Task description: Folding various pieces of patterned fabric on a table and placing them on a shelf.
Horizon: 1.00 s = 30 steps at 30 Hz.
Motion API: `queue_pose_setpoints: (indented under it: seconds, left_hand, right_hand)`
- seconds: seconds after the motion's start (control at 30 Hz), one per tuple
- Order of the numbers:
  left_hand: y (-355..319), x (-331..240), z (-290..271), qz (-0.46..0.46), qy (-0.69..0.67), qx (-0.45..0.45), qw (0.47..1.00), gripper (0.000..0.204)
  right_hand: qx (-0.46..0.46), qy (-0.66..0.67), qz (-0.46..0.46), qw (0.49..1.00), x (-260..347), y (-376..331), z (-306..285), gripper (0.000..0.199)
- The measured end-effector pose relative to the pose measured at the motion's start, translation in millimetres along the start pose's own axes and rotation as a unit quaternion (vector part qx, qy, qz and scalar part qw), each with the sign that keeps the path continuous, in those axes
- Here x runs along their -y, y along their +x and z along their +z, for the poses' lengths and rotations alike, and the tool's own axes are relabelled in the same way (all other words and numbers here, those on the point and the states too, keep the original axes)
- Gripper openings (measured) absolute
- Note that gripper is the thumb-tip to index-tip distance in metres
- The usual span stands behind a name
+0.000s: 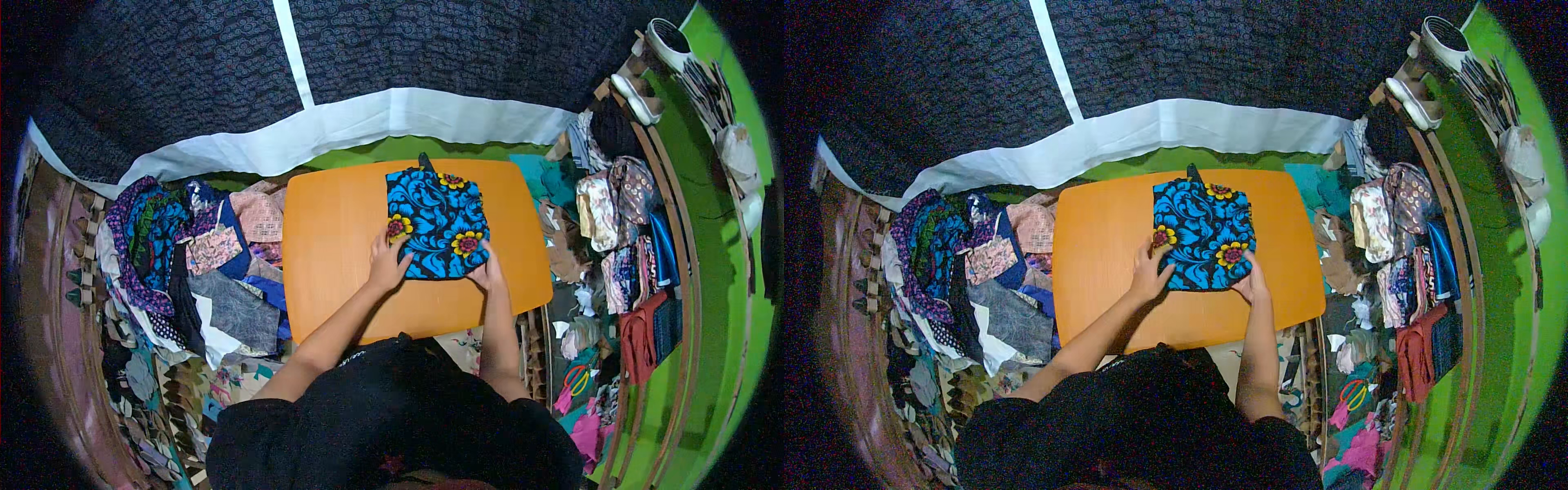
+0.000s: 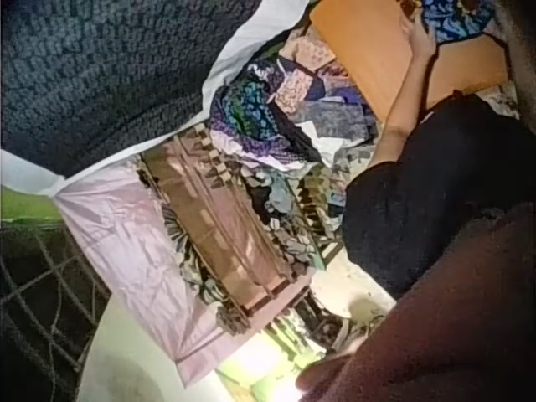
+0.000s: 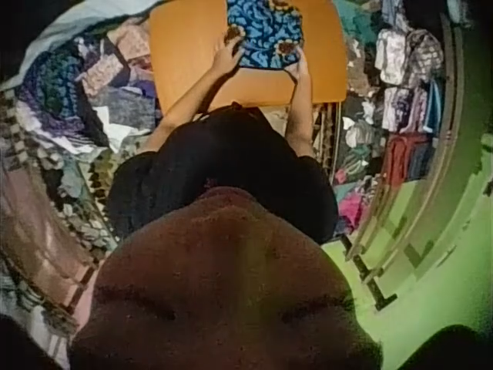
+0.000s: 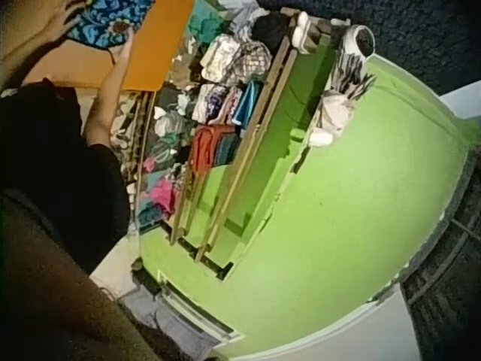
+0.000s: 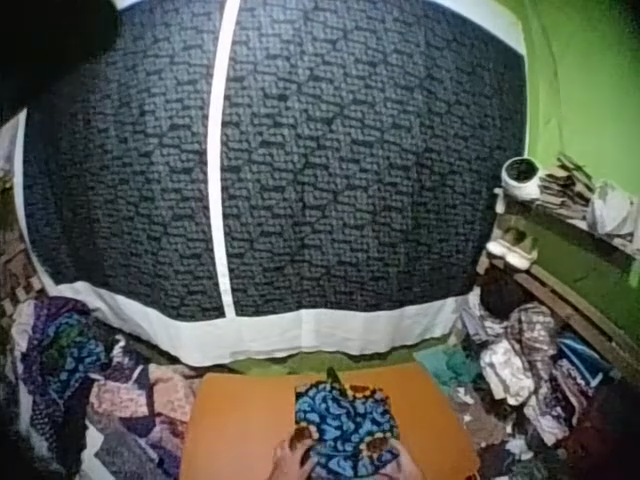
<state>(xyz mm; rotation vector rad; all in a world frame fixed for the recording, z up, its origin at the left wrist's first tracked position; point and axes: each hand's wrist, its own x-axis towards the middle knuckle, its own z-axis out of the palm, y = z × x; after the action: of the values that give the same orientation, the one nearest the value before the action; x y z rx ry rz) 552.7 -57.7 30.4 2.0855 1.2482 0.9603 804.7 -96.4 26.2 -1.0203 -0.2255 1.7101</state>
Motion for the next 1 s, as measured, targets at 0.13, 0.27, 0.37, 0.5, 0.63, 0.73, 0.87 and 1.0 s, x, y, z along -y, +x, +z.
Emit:
queue_pose_setpoints:
  seconds: [0.13, 0.27, 0.37, 0.5, 0.63, 0.73, 0.87, 1.0]
  left_hand:
    - [-3, 9, 4, -0.096, 0.019, 0.01, 0.995, 0.056]
    - [10, 24, 28, -0.146, -0.01, -0.013, 0.989, 0.069]
    - [23, 59, 41, -0.204, -0.021, -0.066, 0.977, 0.066]
    - [57, 58, 54, -0.282, -0.101, -0.071, 0.951, 0.051]
    - [73, 22, 5, -0.402, -0.45, 0.139, 0.785, 0.043]
    - [56, 31, -34, -0.438, -0.613, 0.228, 0.616, 0.036]
    - [48, 16, -68, -0.39, -0.665, 0.254, 0.584, 0.04]
    - [30, 25, -81, -0.305, -0.713, 0.177, 0.605, 0.042]
  right_hand:
    - [-0.054, -0.163, -0.064, 0.983, 16, 1, -1, 0.034]
    - [-0.213, -0.442, -0.197, 0.849, 9, 16, -33, 0.033]
    - [-0.286, -0.44, -0.211, 0.825, 0, 21, -14, 0.039]
    - [-0.286, -0.566, -0.263, 0.727, -20, 38, -53, 0.04]
    - [-0.088, -0.469, -0.223, 0.85, -18, 27, -39, 0.035]
    - [-0.057, -0.373, 0.009, 0.926, -13, 0, 5, 0.034]
    - [0.038, -0.145, 0.078, 0.986, -12, -3, -11, 0.047]
    - [0.096, 0.001, 0.046, 0.994, -8, 12, -12, 0.053]
